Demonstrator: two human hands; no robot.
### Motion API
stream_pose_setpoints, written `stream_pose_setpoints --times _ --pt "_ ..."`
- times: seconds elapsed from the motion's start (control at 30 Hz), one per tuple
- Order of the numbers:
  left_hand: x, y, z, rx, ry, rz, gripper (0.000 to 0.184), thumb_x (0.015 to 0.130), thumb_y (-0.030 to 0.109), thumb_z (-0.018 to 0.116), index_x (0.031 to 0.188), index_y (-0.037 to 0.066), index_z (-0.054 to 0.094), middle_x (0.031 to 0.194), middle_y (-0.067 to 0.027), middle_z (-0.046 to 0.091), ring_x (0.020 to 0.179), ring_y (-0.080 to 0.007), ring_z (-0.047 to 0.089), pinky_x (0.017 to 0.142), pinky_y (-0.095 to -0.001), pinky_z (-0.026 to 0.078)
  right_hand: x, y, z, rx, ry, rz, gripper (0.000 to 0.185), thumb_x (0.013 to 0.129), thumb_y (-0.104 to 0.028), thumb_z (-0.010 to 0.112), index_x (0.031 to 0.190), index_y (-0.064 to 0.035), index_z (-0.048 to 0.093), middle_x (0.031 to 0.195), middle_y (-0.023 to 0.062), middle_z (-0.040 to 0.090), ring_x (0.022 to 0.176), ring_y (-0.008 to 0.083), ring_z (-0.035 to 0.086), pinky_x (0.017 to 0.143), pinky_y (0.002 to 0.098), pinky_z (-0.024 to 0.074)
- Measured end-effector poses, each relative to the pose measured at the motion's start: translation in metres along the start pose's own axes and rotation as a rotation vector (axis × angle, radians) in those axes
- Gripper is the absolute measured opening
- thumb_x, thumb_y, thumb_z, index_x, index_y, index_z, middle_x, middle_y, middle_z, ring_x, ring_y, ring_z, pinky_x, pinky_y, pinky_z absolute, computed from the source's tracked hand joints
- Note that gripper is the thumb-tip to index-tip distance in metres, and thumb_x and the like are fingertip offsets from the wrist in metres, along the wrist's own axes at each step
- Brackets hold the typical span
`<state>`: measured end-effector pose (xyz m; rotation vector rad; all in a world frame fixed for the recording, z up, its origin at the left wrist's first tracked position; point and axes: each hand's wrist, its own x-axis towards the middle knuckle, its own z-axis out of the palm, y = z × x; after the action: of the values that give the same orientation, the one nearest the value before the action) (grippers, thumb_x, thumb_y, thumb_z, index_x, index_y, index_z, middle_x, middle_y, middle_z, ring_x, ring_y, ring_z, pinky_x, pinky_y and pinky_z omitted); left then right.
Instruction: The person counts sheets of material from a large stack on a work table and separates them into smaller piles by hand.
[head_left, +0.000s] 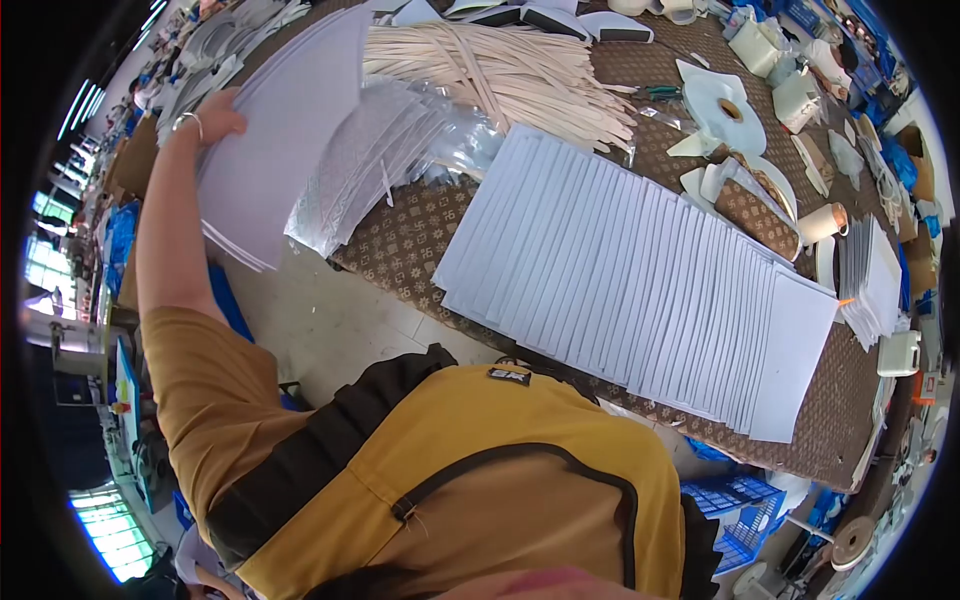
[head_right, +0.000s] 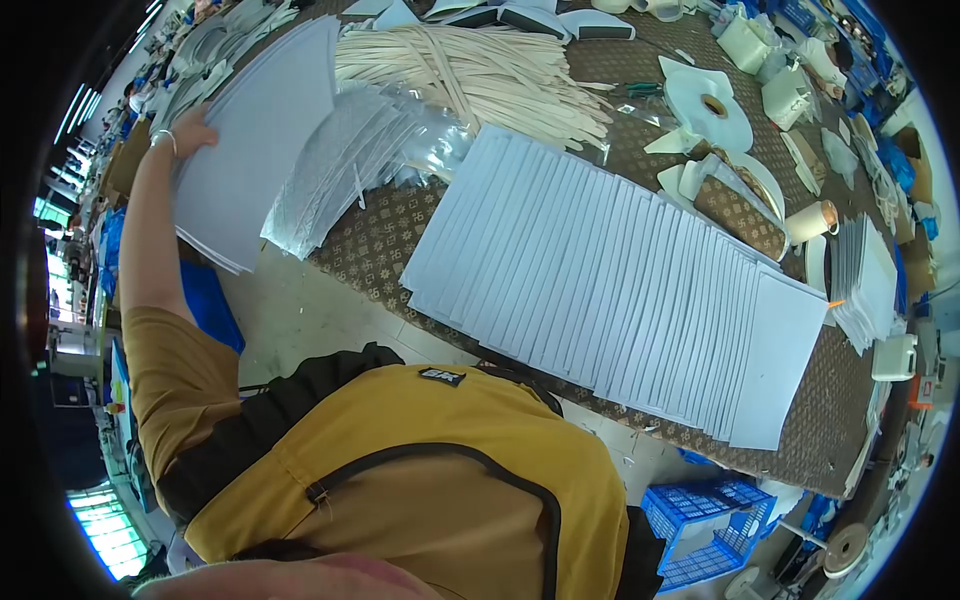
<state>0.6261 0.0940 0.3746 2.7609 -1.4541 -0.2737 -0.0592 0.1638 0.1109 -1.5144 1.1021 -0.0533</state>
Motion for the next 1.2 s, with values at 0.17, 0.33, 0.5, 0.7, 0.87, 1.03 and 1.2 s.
stream_pose_setpoints --times 0.17,0.33,0.5,0.7,0.87,1.03,1.2 --pt "-0.068 0.077 -0.047 -0.089 -0.022 0.241 0.07 0.054 0.012 0.062 0.121 -0.003 0.043 0.102 -0.0115 0.056 0.091 -0.0176 0.051 0.081 -0.0287 0.041 -0.002 -0.015 -0.011 0.108 -0.052 -0.099 0.032 0.079 -0.029 0.054 0.102 -0.0065 0.06 0.095 0.0167 0.06 0.09 0.0292 0.055 0.076 0.0369 0.0418" --pt "-0.156 0.221 -0.051 -0.036 -0.213 0.587 0.073 0.053 0.012 0.062 0.122 -0.003 0.043 0.1 -0.015 0.057 0.092 -0.0214 0.053 0.082 -0.029 0.04 -0.043 0.004 -0.034 0.232 -0.012 -0.143 0.031 0.079 -0.028 0.054 0.1 -0.0066 0.061 0.092 0.0168 0.061 0.089 0.0288 0.056 0.075 0.0365 0.0425" --pt "-0.269 0.379 -0.032 0.371 -0.26 0.912 0.06 0.058 0.008 0.061 0.116 0.001 0.048 0.095 -0.0167 0.06 0.09 -0.026 0.056 0.078 -0.0317 0.043 -0.041 0.086 -0.052 0.055 0.025 0.065 0.03 0.079 -0.03 0.059 0.097 -0.0063 0.061 0.088 0.0126 0.062 0.081 0.0228 0.057 0.072 0.0356 0.0439" --pt "-0.387 0.571 0.009 0.253 -0.718 1.469 0.057 0.062 0.01 0.06 0.116 -0.002 0.046 0.095 -0.0168 0.06 0.091 -0.0284 0.056 0.078 -0.0326 0.044 -0.087 0.153 -0.047 0.363 0.361 -0.383 0.055 0.083 -0.027 0.058 0.128 -0.0034 0.037 0.124 0.0111 0.047 0.112 0.0232 0.046 0.09 0.0335 0.0403" --pt "-0.438 0.683 0.067 0.151 -0.981 1.949 0.06 0.066 0.011 0.061 0.121 -0.005 0.041 0.106 -0.0146 0.057 0.096 -0.0192 0.055 0.082 -0.0291 0.044 -0.177 0.214 -0.063 0.916 0.77 -0.64 0.053 0.084 -0.028 0.056 0.127 -0.005 0.038 0.124 0.0102 0.047 0.111 0.0233 0.046 0.092 0.0363 0.039" --pt "-0.445 0.746 0.133 -0.246 -1.168 1.91 0.066 0.069 0.01 0.064 0.127 -0.002 0.036 0.115 -0.0087 0.052 0.1 -0.0123 0.05 0.087 -0.0278 0.041 -0.27 0.232 -0.104 1.497 1.21 -0.751 0.05 0.084 -0.034 0.05 0.126 -0.0082 0.041 0.122 0.0091 0.047 0.112 0.0255 0.046 0.095 0.0398 0.0368" --pt "-0.423 0.781 0.25 -0.843 -1.266 1.59 0.07 0.068 0.013 0.07 0.127 0.0 0.036 0.111 -0.0056 0.051 0.102 -0.0122 0.047 0.089 -0.0287 0.039 -0.336 0.294 -0.172 1.275 1.321 -0.957 0.047 0.086 -0.033 0.044 0.123 -0.0038 0.043 0.121 0.0103 0.048 0.11 0.0276 0.047 0.092 0.0401 0.0397"
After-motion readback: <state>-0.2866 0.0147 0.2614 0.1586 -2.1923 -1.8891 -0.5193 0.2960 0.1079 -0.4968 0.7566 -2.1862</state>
